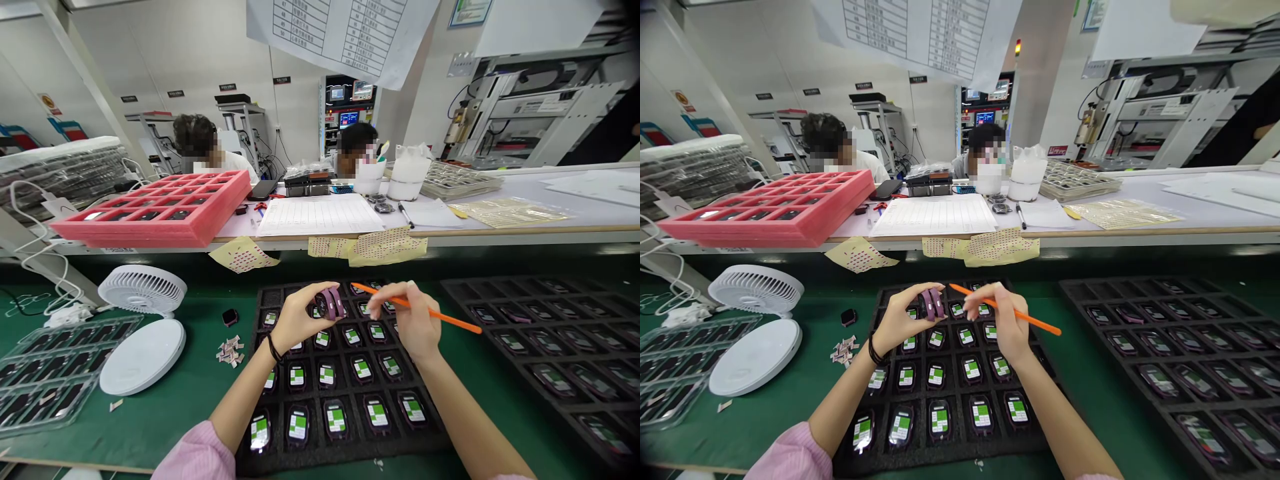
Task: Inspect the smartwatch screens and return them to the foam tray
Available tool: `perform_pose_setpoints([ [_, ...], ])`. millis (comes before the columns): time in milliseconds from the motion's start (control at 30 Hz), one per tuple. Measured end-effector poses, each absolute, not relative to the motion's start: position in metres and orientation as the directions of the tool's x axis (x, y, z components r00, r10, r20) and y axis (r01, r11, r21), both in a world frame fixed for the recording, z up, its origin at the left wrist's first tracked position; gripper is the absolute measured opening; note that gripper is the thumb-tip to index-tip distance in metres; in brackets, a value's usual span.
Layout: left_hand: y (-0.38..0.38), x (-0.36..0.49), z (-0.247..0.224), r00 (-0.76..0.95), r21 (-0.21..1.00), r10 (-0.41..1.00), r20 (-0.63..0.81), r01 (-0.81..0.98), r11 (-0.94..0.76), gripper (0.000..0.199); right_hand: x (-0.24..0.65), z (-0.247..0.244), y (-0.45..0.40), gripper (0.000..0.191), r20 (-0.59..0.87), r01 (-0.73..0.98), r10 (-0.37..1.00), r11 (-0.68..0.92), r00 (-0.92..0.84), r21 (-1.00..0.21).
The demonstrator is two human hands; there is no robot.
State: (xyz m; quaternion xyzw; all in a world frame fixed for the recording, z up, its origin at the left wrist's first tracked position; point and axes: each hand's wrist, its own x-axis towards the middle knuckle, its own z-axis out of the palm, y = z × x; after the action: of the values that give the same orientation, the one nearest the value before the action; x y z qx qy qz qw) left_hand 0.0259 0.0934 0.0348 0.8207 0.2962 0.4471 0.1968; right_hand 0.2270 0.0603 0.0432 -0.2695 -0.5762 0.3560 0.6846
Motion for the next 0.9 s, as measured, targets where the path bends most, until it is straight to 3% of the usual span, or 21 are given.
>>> perform_pose_setpoints([
  [233, 0.0914, 0.0294, 0.0320, 0.422, 0.589, 0.678, 0.602, 0.340, -0.733, 0.047, 0.2209, 0.0380, 0.0516, 0.044, 0.645, -0.072, 0.764, 0.643, -0.009, -0.763],
  [900, 0.0916, 0.0301, 0.0298, 0.427, 0.566, 0.680, 0.596, 0.377, -0.733, 0.050, 0.2179, 0.0376, 0.0506, 0.043, 0.676, -0.041, 0.734, 0.675, -0.071, -0.737],
])
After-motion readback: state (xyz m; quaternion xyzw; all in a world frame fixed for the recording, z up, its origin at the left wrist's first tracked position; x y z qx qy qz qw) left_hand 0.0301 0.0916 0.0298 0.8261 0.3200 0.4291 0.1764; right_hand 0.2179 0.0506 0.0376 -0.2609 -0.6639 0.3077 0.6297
